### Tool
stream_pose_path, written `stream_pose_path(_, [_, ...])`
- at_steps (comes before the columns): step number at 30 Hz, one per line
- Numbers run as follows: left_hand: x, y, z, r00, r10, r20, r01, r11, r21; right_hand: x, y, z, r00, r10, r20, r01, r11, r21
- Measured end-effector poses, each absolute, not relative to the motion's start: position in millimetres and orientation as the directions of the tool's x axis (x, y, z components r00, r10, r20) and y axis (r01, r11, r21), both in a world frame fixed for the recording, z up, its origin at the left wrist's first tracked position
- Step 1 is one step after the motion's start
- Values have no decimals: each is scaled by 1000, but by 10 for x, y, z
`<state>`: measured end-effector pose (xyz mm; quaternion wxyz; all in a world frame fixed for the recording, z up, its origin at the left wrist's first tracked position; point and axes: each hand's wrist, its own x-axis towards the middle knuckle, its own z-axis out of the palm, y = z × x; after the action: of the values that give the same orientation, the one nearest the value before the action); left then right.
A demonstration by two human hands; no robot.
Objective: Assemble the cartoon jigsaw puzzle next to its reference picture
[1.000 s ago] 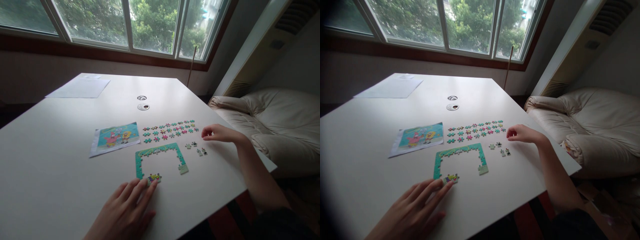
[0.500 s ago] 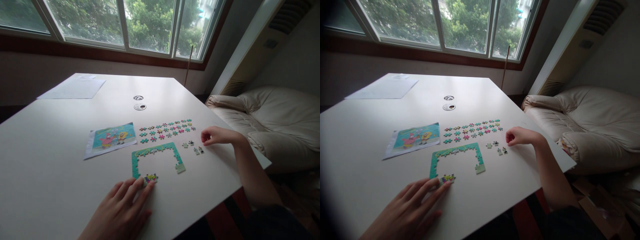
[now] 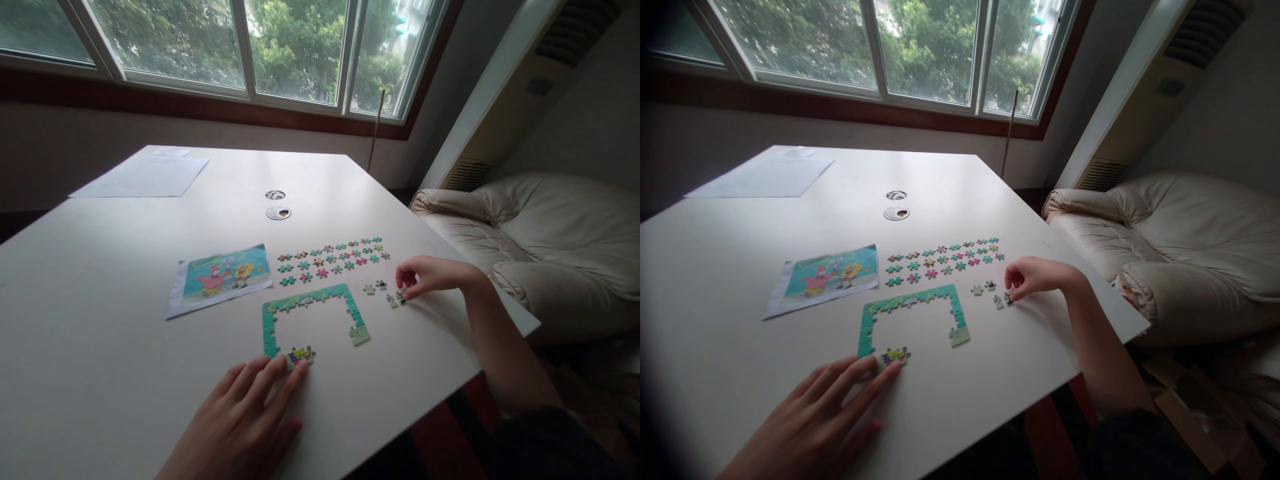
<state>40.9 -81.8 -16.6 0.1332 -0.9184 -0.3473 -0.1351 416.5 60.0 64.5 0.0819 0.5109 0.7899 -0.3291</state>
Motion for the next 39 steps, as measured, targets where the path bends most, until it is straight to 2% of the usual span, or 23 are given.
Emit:
stream_pose_path(5, [413,-829,-161,711,611,347,684,-717,-139,4095,584,679,-521,726,-448,830,309,-464])
stream_pose_path(22, [421,-804,-158,723,593,354,669,-728,-146,4004,530,686,-479,741,-471,861,292,-417])
stream_pose_path(34, [427,-801,-142,733,575,363,656,-738,-157,4097,611,632,-452,832,-323,859,307,-411])
stream_pose_path(39, [431,-801,-148,721,581,376,664,-734,-139,4101,653,559,-468,823,-322,848,316,-425])
